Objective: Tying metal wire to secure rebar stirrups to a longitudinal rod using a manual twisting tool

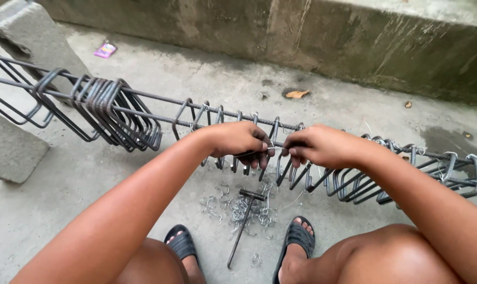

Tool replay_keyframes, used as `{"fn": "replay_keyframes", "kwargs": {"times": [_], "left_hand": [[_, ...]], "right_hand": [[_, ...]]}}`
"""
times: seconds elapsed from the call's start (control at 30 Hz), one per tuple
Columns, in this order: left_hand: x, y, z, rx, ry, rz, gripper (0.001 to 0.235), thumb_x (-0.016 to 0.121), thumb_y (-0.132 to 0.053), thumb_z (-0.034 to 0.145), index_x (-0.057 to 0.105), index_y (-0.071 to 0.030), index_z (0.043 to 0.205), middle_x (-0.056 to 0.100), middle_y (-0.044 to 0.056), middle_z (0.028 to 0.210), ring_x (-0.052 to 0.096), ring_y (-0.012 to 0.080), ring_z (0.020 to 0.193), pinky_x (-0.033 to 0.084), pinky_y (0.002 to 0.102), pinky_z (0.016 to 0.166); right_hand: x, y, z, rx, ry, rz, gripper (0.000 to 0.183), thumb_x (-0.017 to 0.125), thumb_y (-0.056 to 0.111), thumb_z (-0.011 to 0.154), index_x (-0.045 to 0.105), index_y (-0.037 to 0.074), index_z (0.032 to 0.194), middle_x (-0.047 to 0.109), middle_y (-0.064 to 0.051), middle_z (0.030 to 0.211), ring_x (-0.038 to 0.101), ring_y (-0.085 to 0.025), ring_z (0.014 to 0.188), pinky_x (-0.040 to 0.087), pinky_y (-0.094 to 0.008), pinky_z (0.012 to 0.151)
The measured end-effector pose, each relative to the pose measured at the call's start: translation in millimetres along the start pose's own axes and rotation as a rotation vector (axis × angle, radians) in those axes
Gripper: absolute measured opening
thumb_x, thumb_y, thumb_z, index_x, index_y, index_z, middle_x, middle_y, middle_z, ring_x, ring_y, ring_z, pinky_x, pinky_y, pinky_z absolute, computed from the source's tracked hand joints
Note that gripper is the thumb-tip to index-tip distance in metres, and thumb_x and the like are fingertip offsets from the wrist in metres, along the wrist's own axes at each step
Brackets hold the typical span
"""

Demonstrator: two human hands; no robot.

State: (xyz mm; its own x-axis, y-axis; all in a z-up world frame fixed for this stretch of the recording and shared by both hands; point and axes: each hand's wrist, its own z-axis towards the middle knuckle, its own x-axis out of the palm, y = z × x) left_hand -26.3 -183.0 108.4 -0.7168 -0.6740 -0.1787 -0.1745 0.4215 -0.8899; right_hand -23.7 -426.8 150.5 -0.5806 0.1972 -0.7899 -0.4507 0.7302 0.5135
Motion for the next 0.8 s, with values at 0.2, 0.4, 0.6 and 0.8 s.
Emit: {"fn": "replay_keyframes", "kwargs": {"times": [0.2,0.4,0.6,0.8], "left_hand": [[5,-5,-28,0.011,-0.008,0.035,0.029,0.049,-0.019,0.102,0.069,-0.003,0.115,0.080,0.015,0.094,0.079,0.0204,0.081,0.060,0.026,0.069],[11,-13,-44,0.024,-0.072,0.018,0.032,0.052,-0.028,0.101,0.066,-0.005,0.119,0.078,0.012,0.107,0.077,0.0232,0.095,0.061,0.035,0.080],[4,-19,-67,0.095,-0.051,0.104,0.029,0.051,-0.034,0.101,0.070,-0.012,0.095,0.077,0.003,0.093,0.075,0.0166,0.086,0.058,0.028,0.078],[0,-15,-65,0.141,-0.185,0.043,0.027,0.056,-0.027,0.096,0.068,-0.010,0.079,0.067,0.003,0.069,0.065,0.0129,0.064,0.055,0.025,0.062]], "right_hand": [[7,-4,0,-0.034,0.128,0.357,0.025,0.054,0.006,0.098,0.077,0.003,0.105,0.086,-0.015,0.088,0.079,-0.023,0.071,0.062,-0.037,0.077],[6,2,-1,-0.133,0.141,0.614,0.023,0.056,0.005,0.097,0.074,-0.004,0.107,0.083,-0.024,0.089,0.078,-0.027,0.062,0.062,-0.037,0.064],[8,5,5,-0.163,0.162,0.798,0.022,0.057,0.008,0.096,0.069,-0.007,0.107,0.080,-0.028,0.091,0.076,-0.026,0.056,0.060,-0.034,0.054],[4,-5,10,-0.168,0.121,0.855,0.025,0.058,0.008,0.096,0.068,-0.010,0.109,0.079,-0.031,0.091,0.077,-0.030,0.056,0.061,-0.037,0.054]]}}
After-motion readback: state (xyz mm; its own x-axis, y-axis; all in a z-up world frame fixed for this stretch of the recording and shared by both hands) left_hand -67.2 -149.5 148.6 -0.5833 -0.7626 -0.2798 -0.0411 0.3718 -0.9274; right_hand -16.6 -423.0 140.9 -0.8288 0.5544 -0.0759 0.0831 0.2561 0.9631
